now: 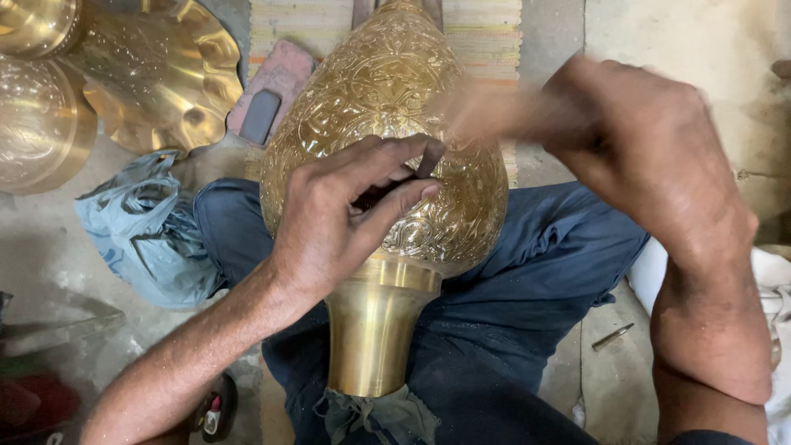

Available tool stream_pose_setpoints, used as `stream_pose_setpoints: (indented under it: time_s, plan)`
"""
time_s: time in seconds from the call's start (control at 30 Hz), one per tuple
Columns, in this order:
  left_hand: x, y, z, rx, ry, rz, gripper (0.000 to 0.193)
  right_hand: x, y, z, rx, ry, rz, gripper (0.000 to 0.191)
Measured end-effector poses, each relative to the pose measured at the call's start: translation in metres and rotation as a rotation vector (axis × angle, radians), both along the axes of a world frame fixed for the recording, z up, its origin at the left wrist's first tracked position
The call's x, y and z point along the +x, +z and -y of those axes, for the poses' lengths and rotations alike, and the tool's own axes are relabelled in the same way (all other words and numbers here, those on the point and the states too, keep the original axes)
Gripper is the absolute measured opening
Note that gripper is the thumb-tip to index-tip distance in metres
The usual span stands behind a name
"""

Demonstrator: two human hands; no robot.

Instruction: The person sits on the floor with a large engraved brass vessel braced on their lap. They hold a small punch against the raised ornament with one hand and strike it with a wooden mallet held in the other hand, working the embossed pattern across the vessel's surface.

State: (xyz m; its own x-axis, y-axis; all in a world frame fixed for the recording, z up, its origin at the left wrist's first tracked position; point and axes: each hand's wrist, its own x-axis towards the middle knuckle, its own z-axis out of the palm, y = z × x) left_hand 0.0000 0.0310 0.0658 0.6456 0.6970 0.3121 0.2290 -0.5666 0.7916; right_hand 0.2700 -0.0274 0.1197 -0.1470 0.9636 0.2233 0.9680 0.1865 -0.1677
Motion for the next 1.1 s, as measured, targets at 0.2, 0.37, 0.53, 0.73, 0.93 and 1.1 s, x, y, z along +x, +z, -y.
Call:
stream_pose_setpoints:
  time_s: [0.2, 0.37, 0.53, 0.73, 0.93, 1.1]
  plan:
    - [0.002, -0.005, -0.002, -0.010, -0.013, -0.010, 0.025, 0.002, -0.003, -0.002, -0.001, 0.057, -0.080, 0.034]
    - [0.001, -0.001, 0.000, 0.011, -0.024, 0.032, 0.032, 0.000, -0.002, -0.001, 0.022, 0.052, -0.167, 0.034]
    - [0.002, 0.000, 0.001, -0.023, -0.038, 0.038, 0.030, 0.000, 0.001, 0.000, 0.067, 0.101, 0.028, 0.032]
    - [0.001, 0.001, 0.002, -0.009, -0.007, 0.027, 0.029, -0.006, 0.003, 0.001, 0.081, 0.083, 0.133, 0.034]
    - [0.001, -0.002, 0.000, -0.036, -0.029, 0.053, 0.031, -0.010, 0.007, -0.001, 0.112, 0.090, 0.232, 0.032]
    - [0.001, -0.005, 0.002, -0.010, -0.019, 0.056, 0.031, -0.010, 0.006, -0.002, -0.011, -0.009, -0.155, 0.029]
